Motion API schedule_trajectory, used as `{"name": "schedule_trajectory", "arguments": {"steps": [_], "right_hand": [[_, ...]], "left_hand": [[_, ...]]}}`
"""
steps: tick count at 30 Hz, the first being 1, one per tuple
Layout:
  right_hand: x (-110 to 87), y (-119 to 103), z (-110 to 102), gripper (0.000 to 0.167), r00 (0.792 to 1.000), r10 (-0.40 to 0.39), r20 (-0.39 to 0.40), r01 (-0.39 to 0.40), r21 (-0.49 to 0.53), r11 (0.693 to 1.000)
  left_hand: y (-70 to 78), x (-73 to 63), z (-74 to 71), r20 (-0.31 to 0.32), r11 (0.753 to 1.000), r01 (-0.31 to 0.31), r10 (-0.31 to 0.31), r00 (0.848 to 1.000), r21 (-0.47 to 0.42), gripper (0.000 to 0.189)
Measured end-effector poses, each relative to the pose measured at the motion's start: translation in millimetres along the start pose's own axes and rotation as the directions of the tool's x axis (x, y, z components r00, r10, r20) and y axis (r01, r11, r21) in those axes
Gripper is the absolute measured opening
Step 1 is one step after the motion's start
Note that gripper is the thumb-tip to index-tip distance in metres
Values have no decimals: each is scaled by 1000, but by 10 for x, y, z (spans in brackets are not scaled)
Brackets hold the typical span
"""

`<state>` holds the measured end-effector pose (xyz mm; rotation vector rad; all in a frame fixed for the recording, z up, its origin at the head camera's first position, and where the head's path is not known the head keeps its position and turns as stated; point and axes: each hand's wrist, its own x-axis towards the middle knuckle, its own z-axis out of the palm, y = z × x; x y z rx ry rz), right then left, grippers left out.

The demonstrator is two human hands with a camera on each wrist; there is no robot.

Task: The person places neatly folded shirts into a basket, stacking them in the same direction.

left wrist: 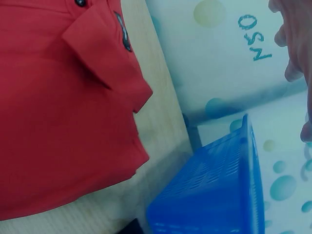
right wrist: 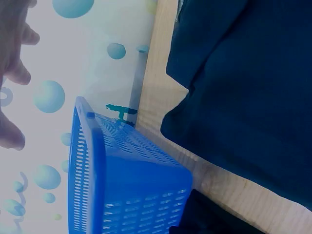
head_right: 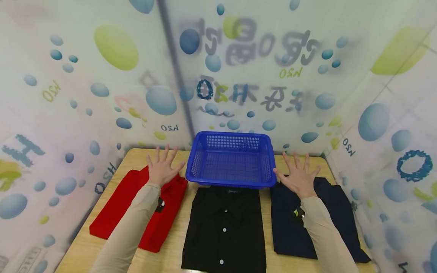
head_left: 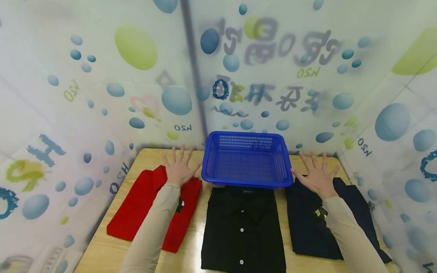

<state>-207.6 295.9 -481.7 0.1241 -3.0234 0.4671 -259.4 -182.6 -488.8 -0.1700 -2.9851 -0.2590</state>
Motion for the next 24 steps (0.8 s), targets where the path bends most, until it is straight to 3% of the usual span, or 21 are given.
{"name": "schedule_trajectory", "arguments": {"steps": [13, 24], "right_hand": [[62, -74, 38, 87, 1000, 10, 11, -10, 40, 999], [127, -148, -38, 87, 1000, 13, -11, -12, 22, 1000]], "left_hand": [[23, 33, 32, 11, 1000, 10, -10, 1000, -15, 75], [-56, 23, -3, 23, 998, 48, -47, 999, -29, 81]]}}
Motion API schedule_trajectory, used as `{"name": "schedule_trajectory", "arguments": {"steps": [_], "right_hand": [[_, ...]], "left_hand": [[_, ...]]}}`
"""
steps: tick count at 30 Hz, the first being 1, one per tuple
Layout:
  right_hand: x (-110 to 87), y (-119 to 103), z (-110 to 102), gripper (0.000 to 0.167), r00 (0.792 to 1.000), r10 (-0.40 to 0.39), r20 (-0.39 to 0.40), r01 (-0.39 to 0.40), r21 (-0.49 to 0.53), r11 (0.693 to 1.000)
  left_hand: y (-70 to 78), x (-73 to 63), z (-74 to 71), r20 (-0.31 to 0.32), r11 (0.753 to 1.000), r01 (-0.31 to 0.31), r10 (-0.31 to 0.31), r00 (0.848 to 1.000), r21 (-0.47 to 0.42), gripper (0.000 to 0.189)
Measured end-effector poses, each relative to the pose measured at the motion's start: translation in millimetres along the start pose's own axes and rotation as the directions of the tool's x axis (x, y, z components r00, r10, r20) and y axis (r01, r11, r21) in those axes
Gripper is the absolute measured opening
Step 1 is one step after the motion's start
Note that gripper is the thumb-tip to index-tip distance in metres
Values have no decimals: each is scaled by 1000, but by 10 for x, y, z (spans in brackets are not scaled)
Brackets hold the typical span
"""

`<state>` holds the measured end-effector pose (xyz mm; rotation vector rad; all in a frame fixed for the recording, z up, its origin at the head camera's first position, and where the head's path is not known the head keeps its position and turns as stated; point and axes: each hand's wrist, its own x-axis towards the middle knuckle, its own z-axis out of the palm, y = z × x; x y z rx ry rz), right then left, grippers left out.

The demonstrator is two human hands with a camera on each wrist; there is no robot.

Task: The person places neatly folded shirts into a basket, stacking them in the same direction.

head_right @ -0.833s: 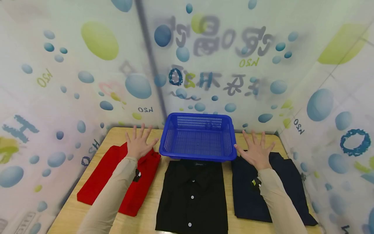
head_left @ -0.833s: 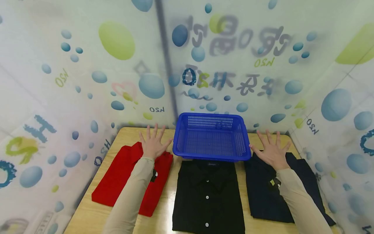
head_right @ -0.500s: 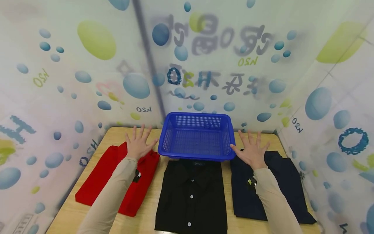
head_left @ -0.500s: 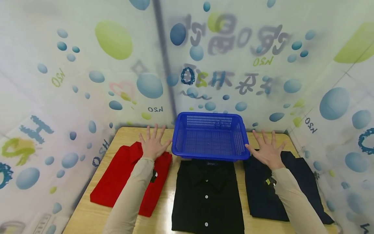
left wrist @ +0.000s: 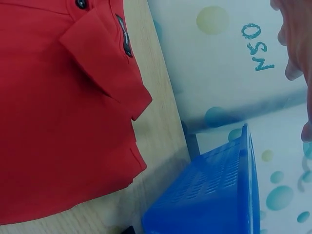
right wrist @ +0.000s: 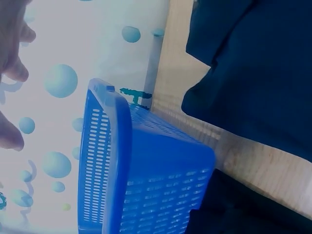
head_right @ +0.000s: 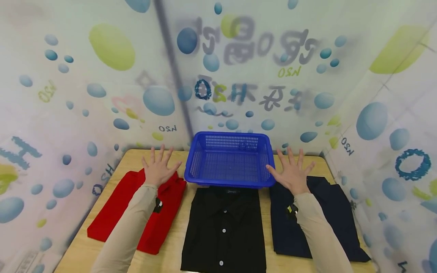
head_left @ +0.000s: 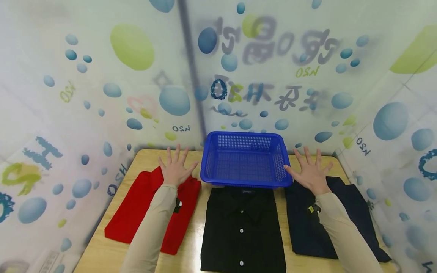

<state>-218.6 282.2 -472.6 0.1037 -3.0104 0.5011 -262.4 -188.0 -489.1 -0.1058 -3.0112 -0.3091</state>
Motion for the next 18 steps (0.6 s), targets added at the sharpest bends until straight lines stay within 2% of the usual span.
{"name": "schedule_trajectory", "arguments": {"steps": [8, 18], "right_hand": [[-3, -50, -8, 88, 1000, -10, 14, 10, -17, 1000], [-19, -70, 62, 87, 1000, -19, 3, 19, 16, 1000]], "left_hand": [[29, -21, 31, 29, 999, 4, -3, 1000, -42, 78], [59, 20, 31, -9, 1000, -19, 19, 1000, -13, 76]]}}
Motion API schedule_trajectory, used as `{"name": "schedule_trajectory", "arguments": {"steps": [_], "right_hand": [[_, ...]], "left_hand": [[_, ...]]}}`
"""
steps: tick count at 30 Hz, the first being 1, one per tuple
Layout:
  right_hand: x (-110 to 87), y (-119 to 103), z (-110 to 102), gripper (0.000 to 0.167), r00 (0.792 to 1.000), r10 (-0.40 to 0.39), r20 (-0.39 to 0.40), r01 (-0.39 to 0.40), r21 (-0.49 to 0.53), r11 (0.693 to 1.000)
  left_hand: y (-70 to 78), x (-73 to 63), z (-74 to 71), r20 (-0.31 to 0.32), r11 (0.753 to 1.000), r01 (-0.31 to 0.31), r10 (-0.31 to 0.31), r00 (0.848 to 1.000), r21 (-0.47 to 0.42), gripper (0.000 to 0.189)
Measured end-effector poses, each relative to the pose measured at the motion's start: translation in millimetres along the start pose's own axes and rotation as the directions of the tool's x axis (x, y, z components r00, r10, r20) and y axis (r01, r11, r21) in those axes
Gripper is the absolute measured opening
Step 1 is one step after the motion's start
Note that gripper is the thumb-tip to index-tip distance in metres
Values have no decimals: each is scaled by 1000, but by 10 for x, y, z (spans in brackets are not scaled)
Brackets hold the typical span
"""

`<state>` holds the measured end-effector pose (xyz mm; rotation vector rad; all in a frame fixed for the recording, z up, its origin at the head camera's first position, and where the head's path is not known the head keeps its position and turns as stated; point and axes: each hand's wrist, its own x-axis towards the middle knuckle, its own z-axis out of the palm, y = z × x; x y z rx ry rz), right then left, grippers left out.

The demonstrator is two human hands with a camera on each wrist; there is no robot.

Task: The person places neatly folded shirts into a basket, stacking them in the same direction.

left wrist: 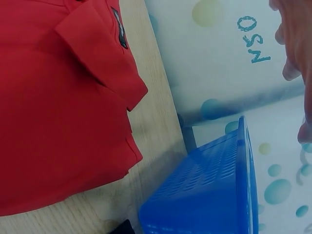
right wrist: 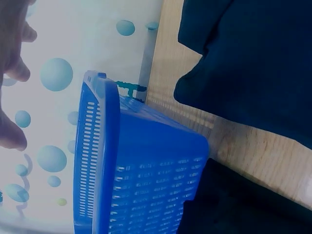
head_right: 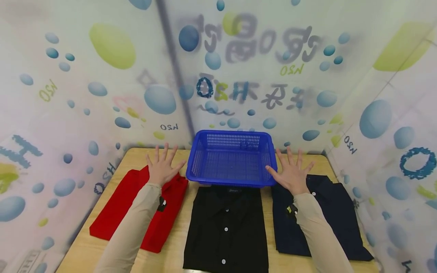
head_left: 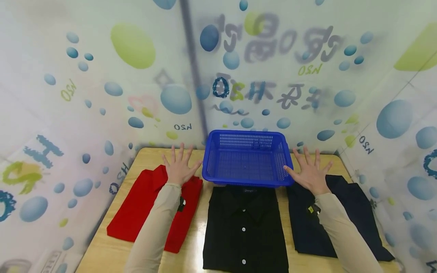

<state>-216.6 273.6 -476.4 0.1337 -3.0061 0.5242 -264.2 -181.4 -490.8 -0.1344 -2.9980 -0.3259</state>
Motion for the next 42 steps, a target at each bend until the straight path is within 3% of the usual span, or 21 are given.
{"name": "schedule_trajectory", "arguments": {"steps": [6, 11, 15, 19, 22, 27, 31, 33, 36, 39, 42], "right_hand": [[-30, -4, 20, 87, 1000, -4, 13, 3, 8, 1000], [-117, -3, 71, 86, 999, -42, -26, 42, 0, 999], [-245, -15, 152, 82, 991, -92, -102, 93, 9, 996], [-392, -31, 253, 68, 975, -125, -184, 131, 20, 991], [-477, -30, 342, 59, 973, -125, -194, 133, 26, 991], [-611, -53, 452, 49, 988, -75, -137, 85, 70, 994], [-708, -77, 527, 36, 992, -21, -125, 39, 146, 988], [-759, -85, 575, 27, 996, 1, -91, 15, 180, 984], [-843, -105, 658, 17, 999, 13, 50, -23, 211, 977], [-919, -136, 742, 13, 975, 15, 222, -68, 233, 970], [-979, -178, 808, 14, 943, 16, 332, -100, 236, 967]], "left_hand": [[4, -28, 25, 5, 1000, 2, -2, 1000, 5, 76], [5, -113, 92, 11, 1000, 11, -11, 1000, 1, 75], [4, -288, 186, 57, 1000, -3, 4, 998, -14, 73], [26, -534, 313, 134, 999, -39, 41, 990, -23, 69], [73, -675, 411, 151, 997, -73, 77, 986, -29, 68], [174, -820, 527, 98, 985, -164, 169, 981, -52, 58], [235, -924, 612, 73, 981, -175, 182, 981, -85, 43], [268, -979, 646, 81, 982, -155, 164, 983, -109, 36], [316, -1061, 687, 76, 978, -146, 158, 985, -148, 26], [358, -1131, 727, 76, 973, -140, 156, 985, -184, 23], [401, -1201, 747, 113, 967, -105, 134, 985, -231, 26]]}}
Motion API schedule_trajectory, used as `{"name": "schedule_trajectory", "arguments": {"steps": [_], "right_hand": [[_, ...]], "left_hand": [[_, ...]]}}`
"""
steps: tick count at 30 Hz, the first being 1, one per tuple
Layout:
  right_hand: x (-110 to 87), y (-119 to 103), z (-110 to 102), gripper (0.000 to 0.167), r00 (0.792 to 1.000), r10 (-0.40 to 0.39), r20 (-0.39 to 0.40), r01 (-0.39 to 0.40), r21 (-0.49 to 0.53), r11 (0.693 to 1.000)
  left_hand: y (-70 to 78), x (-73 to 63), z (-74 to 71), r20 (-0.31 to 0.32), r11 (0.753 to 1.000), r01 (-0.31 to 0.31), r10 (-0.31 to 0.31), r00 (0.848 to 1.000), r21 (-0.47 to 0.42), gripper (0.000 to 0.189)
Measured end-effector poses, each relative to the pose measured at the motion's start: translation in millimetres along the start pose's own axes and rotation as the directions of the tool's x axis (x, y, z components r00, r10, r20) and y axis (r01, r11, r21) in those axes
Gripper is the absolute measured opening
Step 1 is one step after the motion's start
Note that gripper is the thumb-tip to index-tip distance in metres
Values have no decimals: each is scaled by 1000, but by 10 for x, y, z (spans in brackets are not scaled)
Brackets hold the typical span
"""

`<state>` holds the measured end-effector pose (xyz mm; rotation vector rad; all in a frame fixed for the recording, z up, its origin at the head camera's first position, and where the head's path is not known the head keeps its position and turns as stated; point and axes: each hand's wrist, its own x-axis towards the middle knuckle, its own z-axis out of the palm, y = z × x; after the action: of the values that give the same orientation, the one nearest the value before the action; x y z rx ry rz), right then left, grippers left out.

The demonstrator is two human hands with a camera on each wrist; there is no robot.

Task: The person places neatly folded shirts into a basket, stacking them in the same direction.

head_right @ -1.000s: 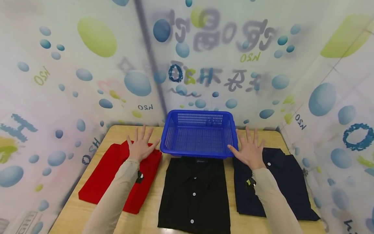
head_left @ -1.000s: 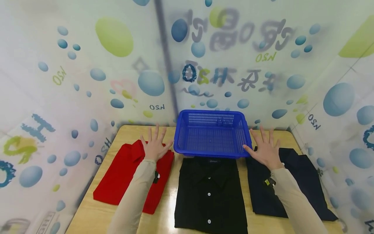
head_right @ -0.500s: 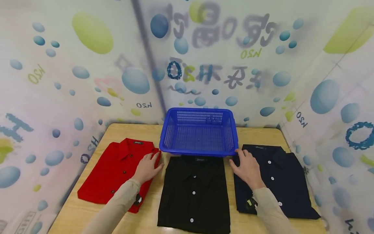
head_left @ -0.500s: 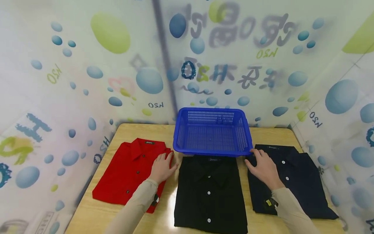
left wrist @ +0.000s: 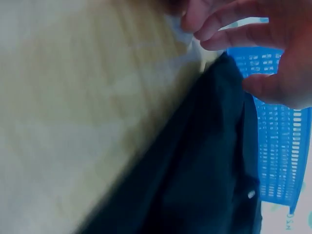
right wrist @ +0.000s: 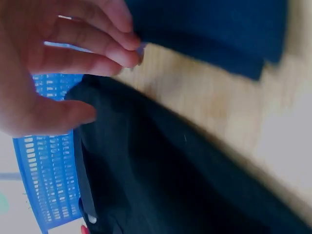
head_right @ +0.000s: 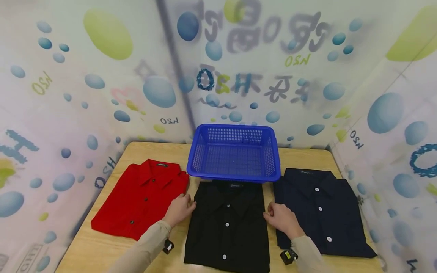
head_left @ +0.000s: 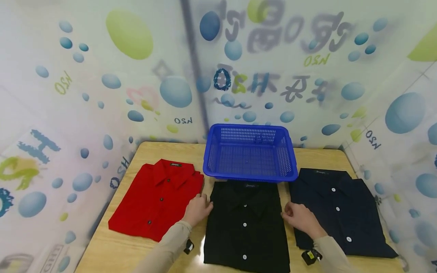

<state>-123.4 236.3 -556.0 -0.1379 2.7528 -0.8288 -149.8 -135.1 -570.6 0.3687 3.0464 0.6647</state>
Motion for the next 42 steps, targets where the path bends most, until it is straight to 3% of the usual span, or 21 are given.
{"name": "schedule_trajectory", "arguments": {"steps": [7, 13, 17, 21, 25, 28, 33, 35, 37, 40, 42], "right_hand": [[-71, -113, 91, 17, 993, 89, 80, -94, 56, 994], [-134, -176, 153, 28, 980, 185, 76, -190, 70, 979], [-157, -198, 208, 41, 969, 233, 77, -240, 99, 966], [-170, -224, 256, 37, 967, 227, 115, -240, 119, 963], [-173, -246, 275, 36, 967, 215, 137, -235, 153, 960], [-168, -242, 281, 34, 968, 205, 146, -235, 237, 943], [-132, -183, 284, 32, 947, 211, 241, -298, 423, 856], [-113, -150, 278, 44, 932, 226, 283, -337, 450, 827], [-99, -126, 265, 60, 915, 248, 317, -377, 460, 804], [-91, -109, 243, 72, 904, 248, 347, -399, 483, 779], [-88, -115, 232, 72, 914, 214, 345, -371, 493, 787]], "left_hand": [[111, -154, 6, 76, 980, 92, -80, 994, -178, 24], [168, -223, -22, 120, 927, 219, -191, 974, -303, 22], [187, -220, -24, 139, 909, 270, -237, 962, -319, 24], [207, -211, -35, 177, 895, 309, -264, 948, -321, 28], [217, -208, -73, 241, 866, 352, -278, 930, -355, 33], [204, -207, -90, 292, 844, 365, -261, 920, -394, 38], [164, -225, -78, 332, 813, 331, -181, 926, -479, 51], [154, -232, -77, 353, 776, 325, -142, 925, -540, 52], [152, -227, -84, 385, 718, 336, -102, 917, -610, 53], [158, -199, -100, 456, 613, 394, -61, 888, -685, 60], [153, -183, -95, 482, 574, 415, -40, 875, -706, 67]]}}
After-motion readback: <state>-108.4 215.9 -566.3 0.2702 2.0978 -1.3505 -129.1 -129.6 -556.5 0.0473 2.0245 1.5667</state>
